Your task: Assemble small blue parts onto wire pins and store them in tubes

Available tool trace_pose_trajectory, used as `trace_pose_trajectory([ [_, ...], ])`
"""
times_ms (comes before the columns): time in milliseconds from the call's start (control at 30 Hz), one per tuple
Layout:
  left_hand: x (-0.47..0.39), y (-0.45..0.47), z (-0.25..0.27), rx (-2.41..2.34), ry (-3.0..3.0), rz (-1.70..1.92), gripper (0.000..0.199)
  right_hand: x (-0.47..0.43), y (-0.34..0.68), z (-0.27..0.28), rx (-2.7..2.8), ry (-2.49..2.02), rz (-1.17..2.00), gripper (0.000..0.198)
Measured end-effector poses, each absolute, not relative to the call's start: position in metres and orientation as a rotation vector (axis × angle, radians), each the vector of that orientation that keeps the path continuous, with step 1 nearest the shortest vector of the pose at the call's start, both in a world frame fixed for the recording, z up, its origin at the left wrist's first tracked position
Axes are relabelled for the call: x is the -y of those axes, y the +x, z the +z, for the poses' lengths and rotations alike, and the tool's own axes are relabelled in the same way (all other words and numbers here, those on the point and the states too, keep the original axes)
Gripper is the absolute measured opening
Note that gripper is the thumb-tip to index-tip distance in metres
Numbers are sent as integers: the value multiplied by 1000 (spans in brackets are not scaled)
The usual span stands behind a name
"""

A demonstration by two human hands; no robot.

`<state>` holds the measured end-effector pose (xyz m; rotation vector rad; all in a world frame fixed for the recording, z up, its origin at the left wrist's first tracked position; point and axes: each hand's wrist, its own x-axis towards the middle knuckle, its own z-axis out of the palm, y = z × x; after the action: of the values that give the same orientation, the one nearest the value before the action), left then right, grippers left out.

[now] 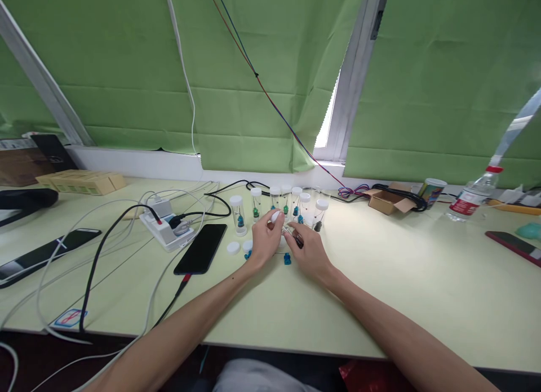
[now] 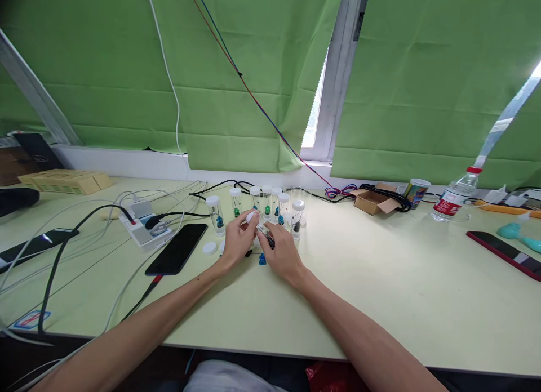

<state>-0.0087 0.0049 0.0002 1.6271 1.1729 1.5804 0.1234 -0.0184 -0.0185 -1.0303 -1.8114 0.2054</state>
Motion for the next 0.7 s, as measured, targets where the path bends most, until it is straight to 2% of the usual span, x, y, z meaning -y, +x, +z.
trace_pose_trajectory([
  [700,1,-4,5,-1097,1644,1638,41,21,121,-21,1790,-972,92,29],
])
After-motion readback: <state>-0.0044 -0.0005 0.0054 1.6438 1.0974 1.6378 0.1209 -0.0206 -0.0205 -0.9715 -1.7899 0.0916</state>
